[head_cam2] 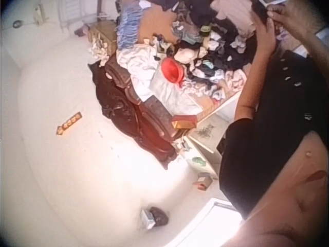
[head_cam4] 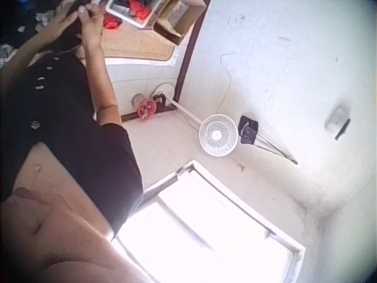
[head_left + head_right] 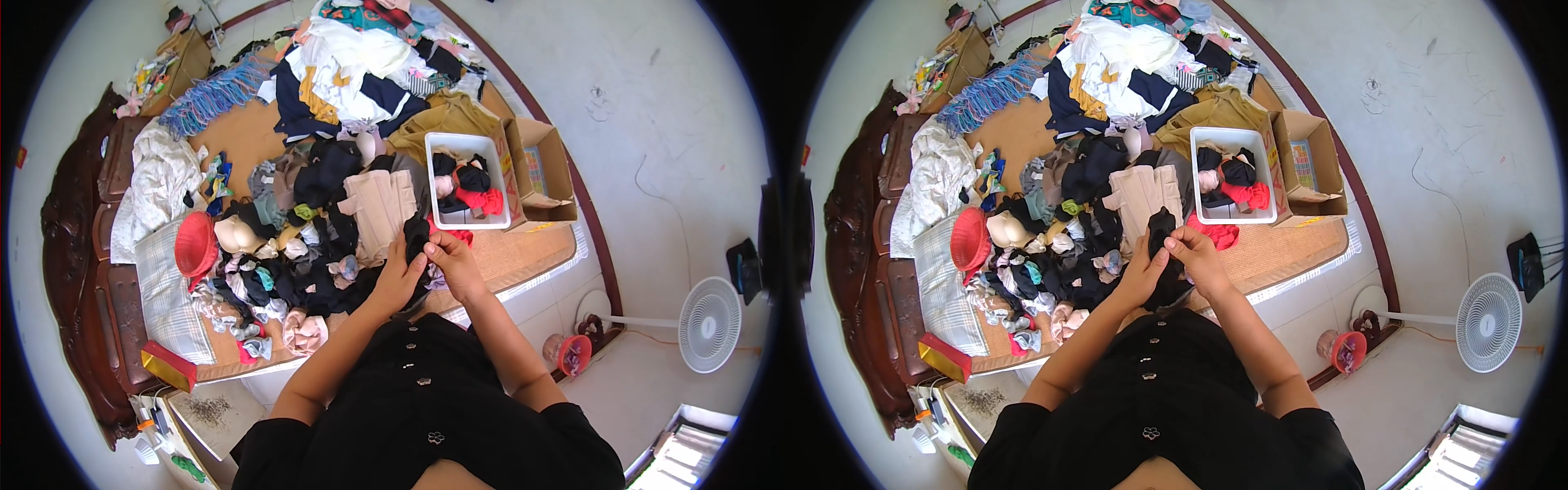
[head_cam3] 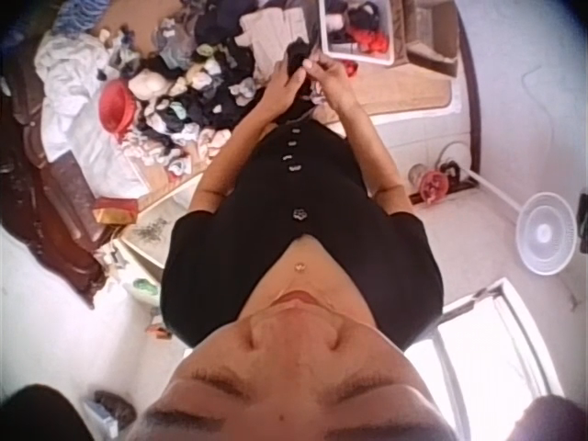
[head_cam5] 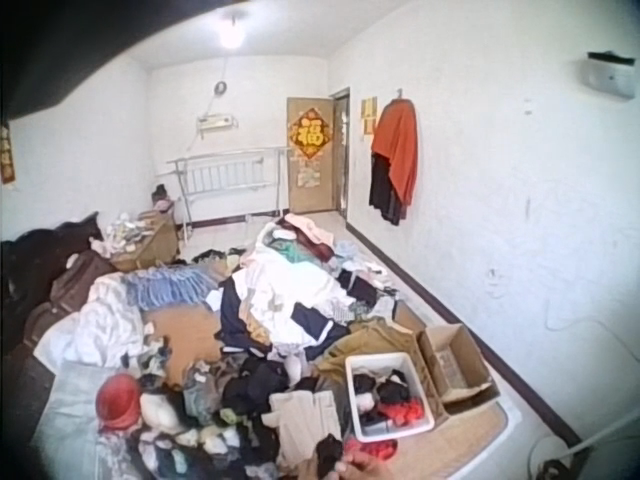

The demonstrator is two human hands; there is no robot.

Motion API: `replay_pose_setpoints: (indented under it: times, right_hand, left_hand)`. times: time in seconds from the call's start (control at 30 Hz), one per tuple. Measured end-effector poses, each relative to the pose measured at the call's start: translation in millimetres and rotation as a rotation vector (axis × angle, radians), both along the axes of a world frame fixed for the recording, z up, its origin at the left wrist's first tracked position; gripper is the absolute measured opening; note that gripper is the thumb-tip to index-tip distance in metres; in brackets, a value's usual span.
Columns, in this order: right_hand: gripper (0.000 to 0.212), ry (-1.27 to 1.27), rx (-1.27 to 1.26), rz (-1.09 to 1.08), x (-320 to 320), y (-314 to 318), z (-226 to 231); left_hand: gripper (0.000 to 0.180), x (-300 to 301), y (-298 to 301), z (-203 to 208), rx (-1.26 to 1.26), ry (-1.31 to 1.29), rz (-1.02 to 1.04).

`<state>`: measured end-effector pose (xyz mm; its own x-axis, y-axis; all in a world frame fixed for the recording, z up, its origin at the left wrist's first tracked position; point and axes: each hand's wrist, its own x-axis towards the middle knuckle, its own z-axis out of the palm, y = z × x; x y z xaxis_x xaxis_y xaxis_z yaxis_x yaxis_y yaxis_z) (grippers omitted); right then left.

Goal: The person folds underwear, bras, and other small clothing items by hand and places them into a plastic bin and a cardboard box.

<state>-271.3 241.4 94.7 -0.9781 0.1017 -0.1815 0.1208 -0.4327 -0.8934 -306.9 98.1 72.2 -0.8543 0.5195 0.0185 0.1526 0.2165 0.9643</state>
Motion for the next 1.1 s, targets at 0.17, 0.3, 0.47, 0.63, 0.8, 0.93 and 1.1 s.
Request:
replay_pose_setpoints:
  times: [0.17, 0.3, 0.47, 0.63, 0.8, 0.93, 1.1]
  right_hand:
    - [0.015, -0.045, -0.152, -0.034, 6, -3, 6]
    - [0.014, -0.048, -0.087, -0.011, 7, -9, 3]
    - [0.021, 0.0, 0.255, -0.115, 7, -15, -12]
    - [0.022, 0.038, 0.766, -0.138, 8, -21, 17]
    - [0.026, 0.273, 1.017, -0.125, 9, -24, 11]
    - [0.021, 0.12, 0.611, -0.016, 10, -13, -3]
    - [0.013, -0.063, -0.071, -0.111, 12, -7, -10]
  left_hand:
    - [0.048, -4, -1, -2, 0.231, -0.169, 0.031]
    - [0.037, -2, -5, -12, 0.415, -0.64, 0.072]
    - [0.043, 5, 7, -6, 0.376, -0.395, 0.114]
    - [0.043, 5, -2, 17, 0.617, -0.786, -0.053]
    - [0.046, 4, -2, 18, 0.357, -0.618, 0.017]
    - [0.04, 5, -6, 6, 0.36, -0.673, 0.15]
    - [0.036, -3, -12, -25, 0.228, -0.596, 0.133]
